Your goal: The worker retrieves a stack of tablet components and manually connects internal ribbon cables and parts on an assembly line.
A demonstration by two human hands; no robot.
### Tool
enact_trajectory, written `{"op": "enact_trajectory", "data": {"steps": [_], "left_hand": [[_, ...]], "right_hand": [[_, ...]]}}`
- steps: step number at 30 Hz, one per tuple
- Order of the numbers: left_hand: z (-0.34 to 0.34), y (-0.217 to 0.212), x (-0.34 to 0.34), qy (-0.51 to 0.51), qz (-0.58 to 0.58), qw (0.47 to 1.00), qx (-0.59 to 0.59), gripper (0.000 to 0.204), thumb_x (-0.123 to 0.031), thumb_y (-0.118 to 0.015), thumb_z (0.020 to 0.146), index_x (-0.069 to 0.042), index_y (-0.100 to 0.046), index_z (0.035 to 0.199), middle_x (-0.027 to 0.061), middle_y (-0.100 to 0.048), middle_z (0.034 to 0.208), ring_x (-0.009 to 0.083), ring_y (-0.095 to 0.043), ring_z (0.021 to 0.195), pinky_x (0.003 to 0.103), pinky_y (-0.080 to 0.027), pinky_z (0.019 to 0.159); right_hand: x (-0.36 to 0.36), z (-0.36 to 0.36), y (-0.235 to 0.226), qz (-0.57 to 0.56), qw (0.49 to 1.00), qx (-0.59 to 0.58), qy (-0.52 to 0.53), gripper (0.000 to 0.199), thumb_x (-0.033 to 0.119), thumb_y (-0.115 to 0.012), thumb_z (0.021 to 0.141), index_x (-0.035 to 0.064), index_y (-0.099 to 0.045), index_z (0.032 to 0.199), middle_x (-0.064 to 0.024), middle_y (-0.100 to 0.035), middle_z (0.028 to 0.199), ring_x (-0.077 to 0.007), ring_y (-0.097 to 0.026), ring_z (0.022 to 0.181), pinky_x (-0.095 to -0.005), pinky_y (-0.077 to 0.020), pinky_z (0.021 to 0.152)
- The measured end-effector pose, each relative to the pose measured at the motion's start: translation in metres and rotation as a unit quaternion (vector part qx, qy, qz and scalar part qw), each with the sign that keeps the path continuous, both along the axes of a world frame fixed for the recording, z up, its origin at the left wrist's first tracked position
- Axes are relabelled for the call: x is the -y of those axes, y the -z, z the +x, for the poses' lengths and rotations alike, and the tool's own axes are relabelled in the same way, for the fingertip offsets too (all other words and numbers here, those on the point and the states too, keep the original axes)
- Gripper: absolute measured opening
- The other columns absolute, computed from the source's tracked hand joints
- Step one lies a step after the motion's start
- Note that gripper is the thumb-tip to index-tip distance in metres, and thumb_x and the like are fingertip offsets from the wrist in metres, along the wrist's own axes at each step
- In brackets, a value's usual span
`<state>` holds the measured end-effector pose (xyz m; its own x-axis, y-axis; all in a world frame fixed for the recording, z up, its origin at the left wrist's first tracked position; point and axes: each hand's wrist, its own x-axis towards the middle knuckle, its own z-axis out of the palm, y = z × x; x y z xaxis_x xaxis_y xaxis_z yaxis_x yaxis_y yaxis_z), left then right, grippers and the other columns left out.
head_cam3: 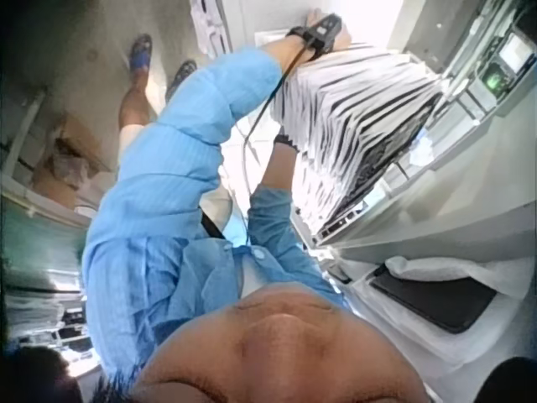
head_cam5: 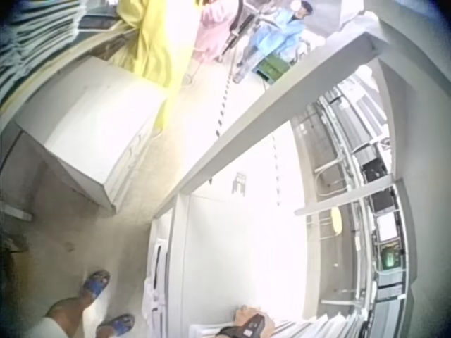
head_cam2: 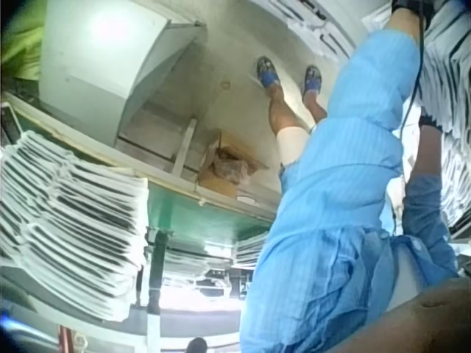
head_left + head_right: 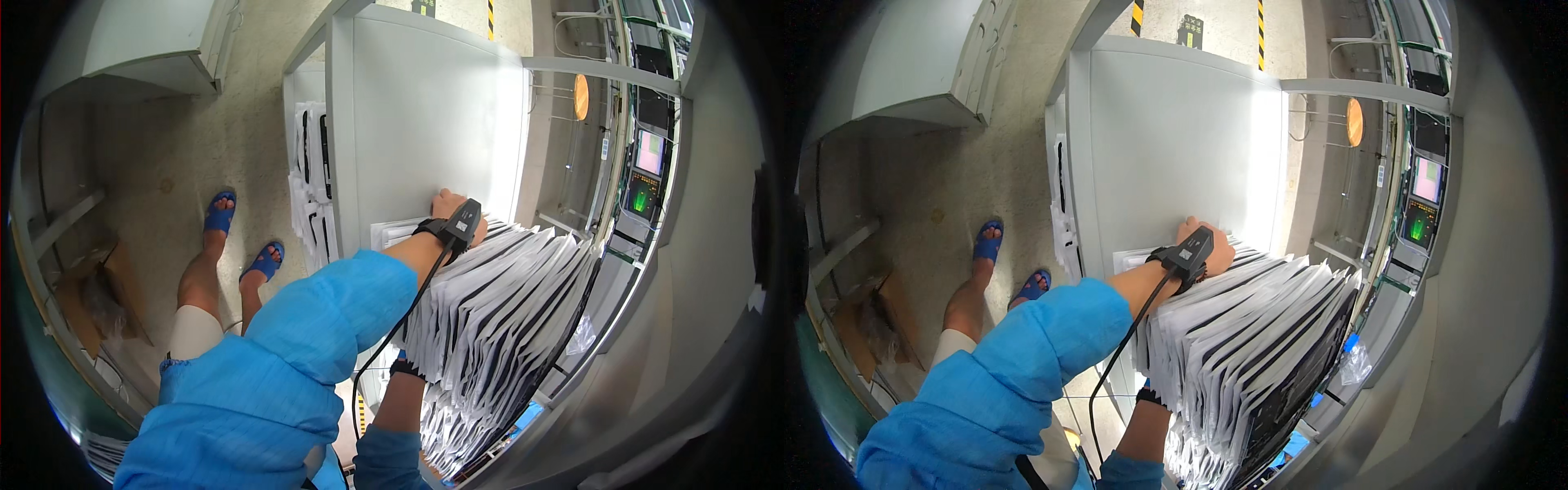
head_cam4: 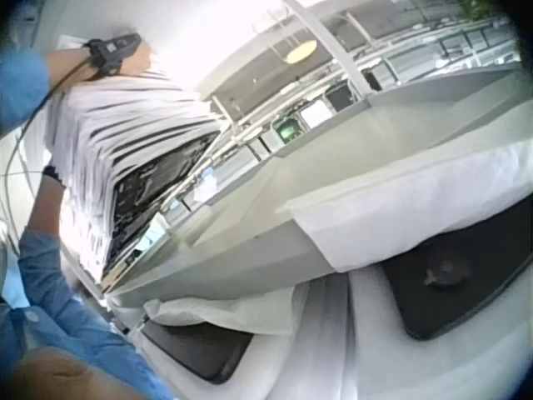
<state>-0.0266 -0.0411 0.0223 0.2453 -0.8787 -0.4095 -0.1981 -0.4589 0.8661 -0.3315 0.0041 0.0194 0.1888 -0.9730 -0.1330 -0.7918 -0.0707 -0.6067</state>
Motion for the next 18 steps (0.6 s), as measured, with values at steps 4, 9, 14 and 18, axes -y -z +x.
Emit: {"op": "enact_trajectory", "data": {"steps": [4, 9, 14, 18], "left_hand": [[-0.001, 0.000, -0.006, -0.061, 0.028, 0.997, -0.044, 0.049, -0.037, -0.045, 0.098, -0.003, -0.075, 0.117, 0.0215, -0.065, 0.124, 0.0315, -0.052, 0.122, 0.045, -0.042, 0.098], [-0.002, 0.003, -0.006, -0.079, 0.025, 0.996, -0.044, 0.059, -0.045, -0.043, 0.096, 0.000, -0.073, 0.119, 0.0236, -0.064, 0.126, 0.0331, -0.051, 0.122, 0.046, -0.040, 0.103], [0.002, 0.003, -0.005, -0.097, 0.044, 0.991, -0.080, 0.060, -0.046, -0.045, 0.094, 0.000, -0.073, 0.120, 0.0240, -0.060, 0.132, 0.0330, -0.047, 0.126, 0.046, -0.036, 0.107], [-0.008, 0.002, -0.005, -0.100, 0.034, 0.991, -0.085, 0.061, -0.047, -0.047, 0.093, 0.001, -0.073, 0.120, 0.0233, -0.059, 0.132, 0.0325, -0.046, 0.127, 0.045, -0.035, 0.107]], "right_hand": [[0.005, 0.006, 0.001, 0.017, 0.999, 0.030, 0.019, 0.049, 0.033, -0.063, 0.089, 0.0025, -0.064, 0.128, -0.0163, -0.065, 0.133, -0.0353, -0.060, 0.122, -0.0437, -0.0434, 0.110], [0.003, 0.010, 0.001, 0.040, 0.997, 0.061, 0.039, 0.049, 0.033, -0.062, 0.090, 0.0027, -0.063, 0.129, -0.0164, -0.065, 0.133, -0.0353, -0.060, 0.121, -0.0445, -0.0431, 0.109], [-0.001, 0.013, 0.003, 0.069, 0.990, 0.107, 0.067, 0.049, 0.033, -0.060, 0.090, 0.0029, -0.063, 0.129, -0.0166, -0.064, 0.134, -0.0354, -0.060, 0.121, -0.0454, -0.0429, 0.109], [-0.003, 0.013, 0.004, 0.098, 0.977, 0.160, 0.101, 0.049, 0.034, -0.060, 0.091, 0.0030, -0.063, 0.130, -0.0168, -0.064, 0.134, -0.0355, -0.059, 0.121, -0.0461, -0.0428, 0.109]]}}
